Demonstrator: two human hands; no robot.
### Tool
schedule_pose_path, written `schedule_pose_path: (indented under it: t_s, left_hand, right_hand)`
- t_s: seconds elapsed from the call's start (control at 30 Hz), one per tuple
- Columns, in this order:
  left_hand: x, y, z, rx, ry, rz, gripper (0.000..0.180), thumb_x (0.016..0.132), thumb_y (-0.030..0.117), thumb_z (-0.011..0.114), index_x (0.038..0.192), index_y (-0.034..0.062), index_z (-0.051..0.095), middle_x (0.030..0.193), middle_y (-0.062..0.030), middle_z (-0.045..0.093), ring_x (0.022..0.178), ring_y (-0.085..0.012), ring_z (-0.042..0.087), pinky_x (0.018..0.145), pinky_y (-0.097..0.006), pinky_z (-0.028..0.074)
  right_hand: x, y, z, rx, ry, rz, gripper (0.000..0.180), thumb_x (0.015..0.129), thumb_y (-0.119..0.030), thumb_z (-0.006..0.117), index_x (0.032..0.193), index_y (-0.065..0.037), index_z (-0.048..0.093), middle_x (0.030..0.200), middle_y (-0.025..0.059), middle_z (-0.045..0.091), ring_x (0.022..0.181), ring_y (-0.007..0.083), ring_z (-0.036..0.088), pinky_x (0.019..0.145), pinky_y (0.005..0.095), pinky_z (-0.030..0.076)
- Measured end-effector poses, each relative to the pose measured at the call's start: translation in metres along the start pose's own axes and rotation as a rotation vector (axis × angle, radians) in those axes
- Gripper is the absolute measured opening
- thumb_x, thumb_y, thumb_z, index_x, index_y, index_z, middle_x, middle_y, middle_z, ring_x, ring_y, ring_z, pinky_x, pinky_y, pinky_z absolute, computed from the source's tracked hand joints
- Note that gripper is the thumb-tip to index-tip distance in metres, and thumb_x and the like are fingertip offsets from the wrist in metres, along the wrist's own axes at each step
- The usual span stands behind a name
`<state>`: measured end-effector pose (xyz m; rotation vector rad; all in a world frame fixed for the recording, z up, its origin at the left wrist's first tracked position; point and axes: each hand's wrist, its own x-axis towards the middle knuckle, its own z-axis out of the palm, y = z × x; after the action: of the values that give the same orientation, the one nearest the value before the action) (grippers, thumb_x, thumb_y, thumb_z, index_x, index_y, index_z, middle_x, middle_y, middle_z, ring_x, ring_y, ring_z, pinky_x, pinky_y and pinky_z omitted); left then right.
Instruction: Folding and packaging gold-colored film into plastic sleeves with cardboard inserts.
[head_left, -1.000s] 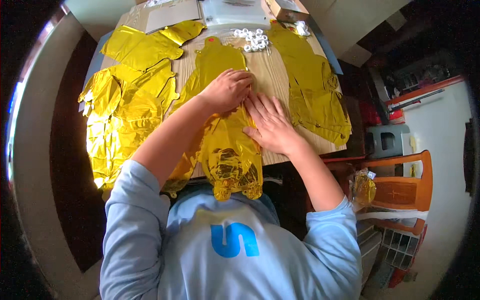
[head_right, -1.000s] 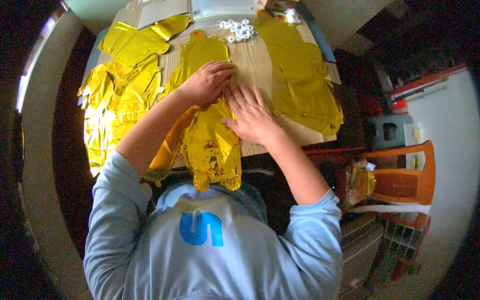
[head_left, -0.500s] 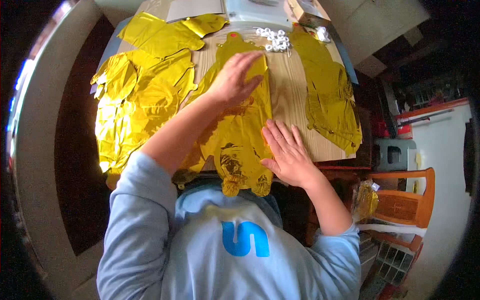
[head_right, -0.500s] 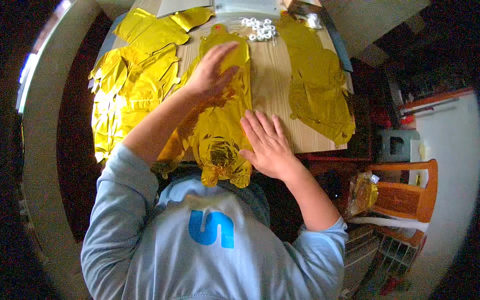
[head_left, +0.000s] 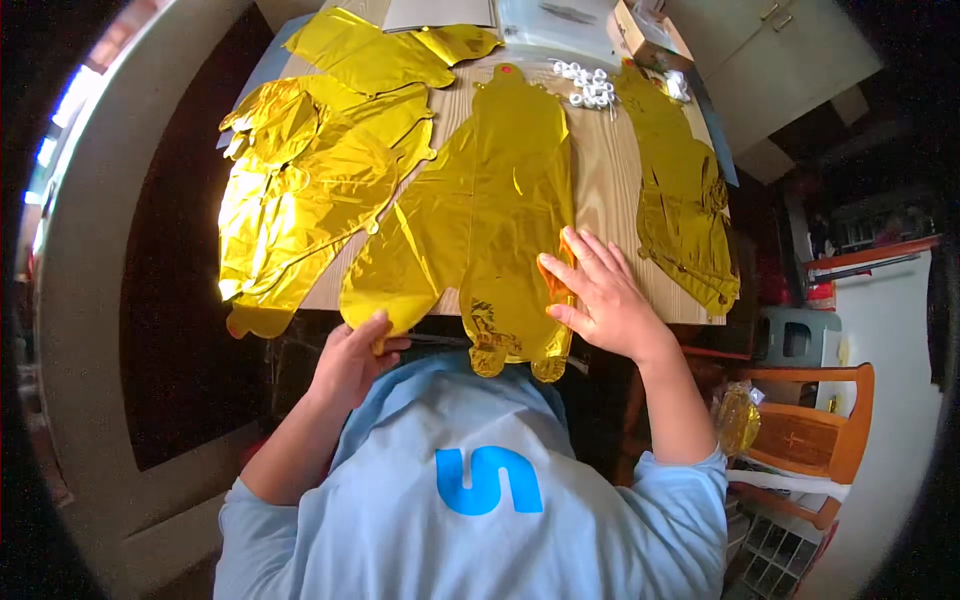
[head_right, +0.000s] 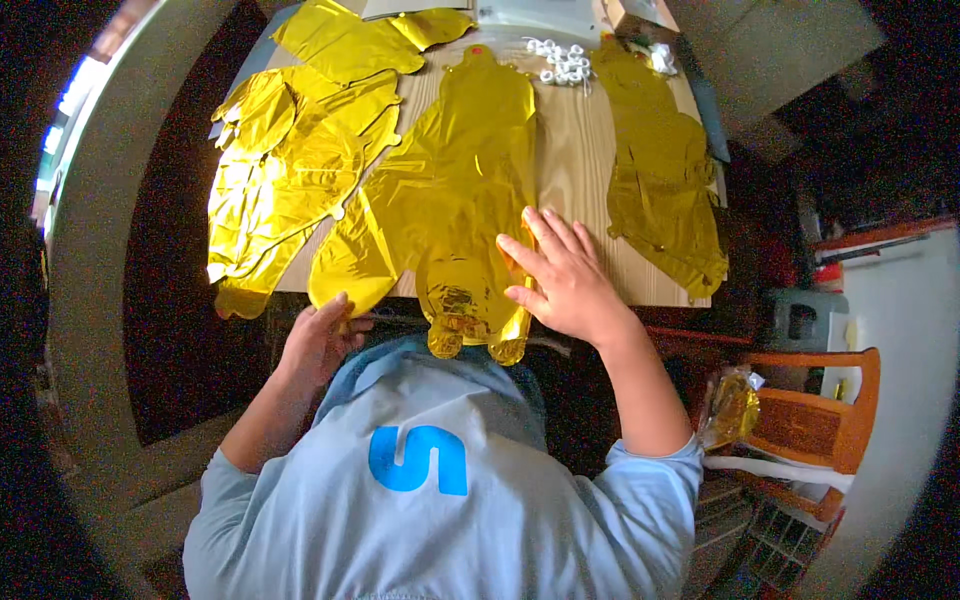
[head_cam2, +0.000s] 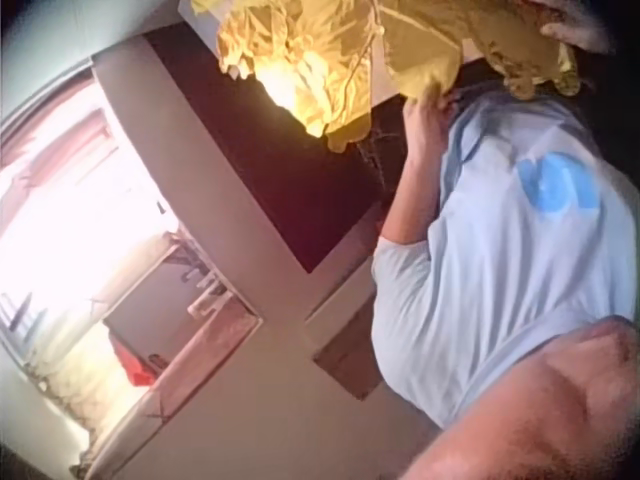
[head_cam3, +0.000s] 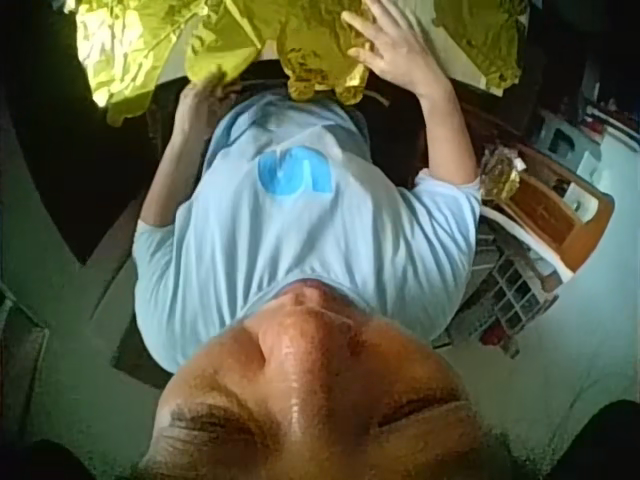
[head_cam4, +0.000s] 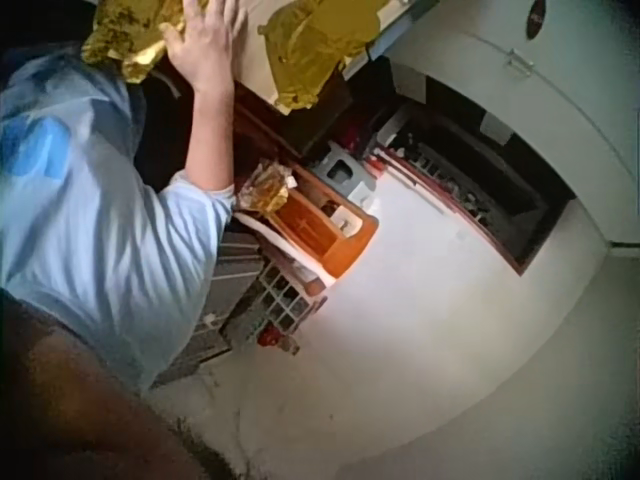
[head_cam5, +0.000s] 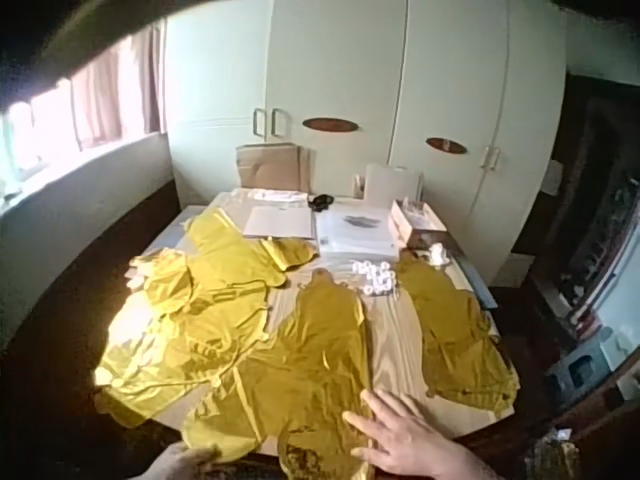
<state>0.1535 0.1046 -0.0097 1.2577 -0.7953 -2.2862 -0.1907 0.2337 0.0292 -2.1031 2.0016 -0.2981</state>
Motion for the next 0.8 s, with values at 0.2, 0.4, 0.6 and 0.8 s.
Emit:
schedule_pose_path:
  t_s: [0.2,0.4,0.6,0.8]
  left_hand:
    - [-0.001,0.061,0.066,0.929,-0.183,0.966,0.012,0.092,0.010,0.067,0.098,-0.0002,0.069,0.107,-0.0133,0.070,0.092,-0.0272,0.068,0.079,-0.041,0.055]
    - [0.058,0.034,0.126,1.546,-0.905,1.264,0.020,0.085,0.020,0.073,0.091,0.0027,0.066,0.119,-0.0164,0.068,0.114,-0.0345,0.064,0.108,-0.055,0.042]
    - [0.055,0.089,0.122,1.253,-0.861,0.998,0.029,0.091,0.023,0.071,0.110,0.0017,0.068,0.132,-0.0187,0.063,0.126,-0.0375,0.057,0.112,-0.051,0.040]
    - [0.114,0.104,0.088,1.582,-0.561,1.258,0.040,0.094,0.022,0.066,0.130,0.0048,0.060,0.144,-0.0187,0.053,0.137,-0.0384,0.046,0.114,-0.049,0.036]
  right_hand:
    - [-0.002,-0.003,-0.004,0.008,0.011,-0.002,0.063,0.089,-0.034,0.070,0.146,-0.018,0.051,0.160,0.0202,0.033,0.147,0.0408,0.029,0.120,0.0515,0.024]
    - [0.003,-0.002,-0.004,0.016,0.030,-0.013,0.064,0.082,-0.025,0.073,0.140,-0.006,0.053,0.159,0.0212,0.033,0.145,0.0417,0.032,0.121,0.0499,0.024]
    - [0.000,0.004,-0.002,0.029,0.008,-0.013,0.070,0.082,-0.028,0.070,0.145,-0.005,0.050,0.160,0.0197,0.032,0.148,0.0396,0.027,0.122,0.0502,0.021]
    - [0.004,-0.006,-0.006,-0.030,0.113,-0.056,0.060,0.082,-0.023,0.068,0.136,-0.001,0.057,0.155,0.0208,0.040,0.147,0.0397,0.030,0.123,0.0565,0.017]
